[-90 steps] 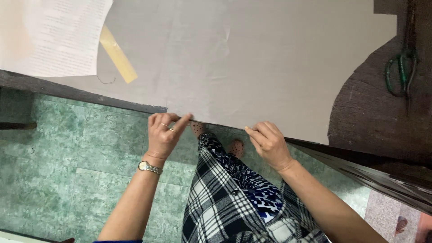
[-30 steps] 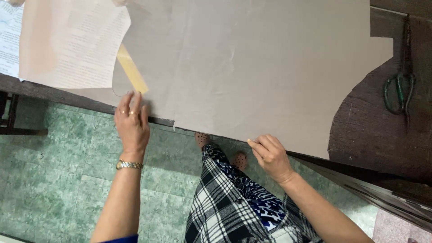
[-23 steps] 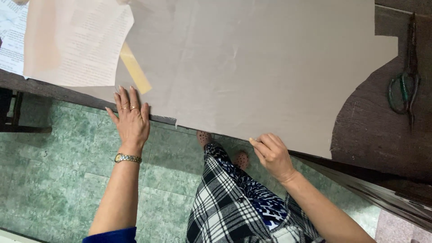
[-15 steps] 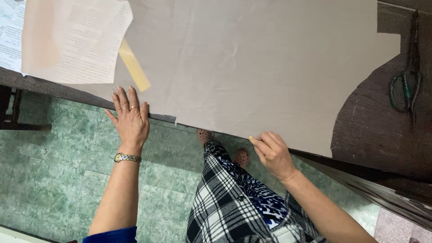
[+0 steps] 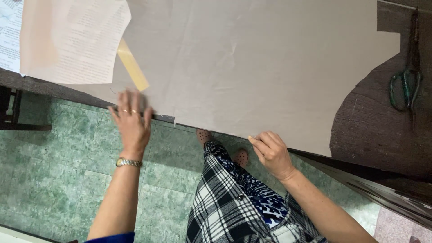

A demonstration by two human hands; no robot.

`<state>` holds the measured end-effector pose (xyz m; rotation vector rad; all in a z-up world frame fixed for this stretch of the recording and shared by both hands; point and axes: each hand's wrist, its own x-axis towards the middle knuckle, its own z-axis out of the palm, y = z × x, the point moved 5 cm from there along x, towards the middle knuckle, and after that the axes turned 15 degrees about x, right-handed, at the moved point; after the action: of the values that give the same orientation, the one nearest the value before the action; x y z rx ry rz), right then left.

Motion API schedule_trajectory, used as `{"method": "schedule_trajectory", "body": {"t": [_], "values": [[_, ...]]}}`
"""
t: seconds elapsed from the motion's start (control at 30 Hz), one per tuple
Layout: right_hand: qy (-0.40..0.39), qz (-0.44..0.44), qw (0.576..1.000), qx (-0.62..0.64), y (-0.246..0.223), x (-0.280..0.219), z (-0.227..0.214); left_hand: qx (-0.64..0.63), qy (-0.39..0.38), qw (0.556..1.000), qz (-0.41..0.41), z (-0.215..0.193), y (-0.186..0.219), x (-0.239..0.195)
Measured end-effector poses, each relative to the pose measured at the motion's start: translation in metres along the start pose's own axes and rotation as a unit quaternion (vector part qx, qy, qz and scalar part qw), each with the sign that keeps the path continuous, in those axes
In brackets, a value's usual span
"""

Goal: Laying out paper patterns on fabric for garment cutting on a large table

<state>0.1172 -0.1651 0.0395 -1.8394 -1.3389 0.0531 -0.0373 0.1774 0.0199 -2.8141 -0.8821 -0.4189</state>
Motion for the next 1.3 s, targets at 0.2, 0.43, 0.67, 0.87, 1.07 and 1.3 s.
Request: {"method": "schedule_trajectory", "body": {"t": [0.2,0.43,0.67,0.87,1.07,1.3], "values": [[-0.003,-0.004,1.000,0.004,0.004,-0.003,0.001,-0.030,0.134,0.969,0.204,-0.010,0.046,-0.026],[0.003,-0.005,1.000,0.008,0.003,-0.003,0.001,-0.041,0.184,0.961,0.202,-0.025,0.052,-0.023],[0.011,-0.023,1.000,-0.005,0.004,-0.003,0.001,-0.068,0.172,0.965,0.187,-0.021,0.048,-0.025],[0.026,-0.040,0.999,-0.008,0.006,-0.005,0.006,-0.083,0.181,0.961,0.191,-0.031,0.049,-0.025],[0.027,-0.043,0.999,-0.014,-0.001,-0.004,-0.010,-0.102,0.145,0.963,0.205,-0.026,0.050,-0.027],[0.122,-0.004,0.988,-0.095,0.028,-0.063,-0.078,-0.072,0.147,0.966,0.200,-0.035,0.058,-0.030]]}}
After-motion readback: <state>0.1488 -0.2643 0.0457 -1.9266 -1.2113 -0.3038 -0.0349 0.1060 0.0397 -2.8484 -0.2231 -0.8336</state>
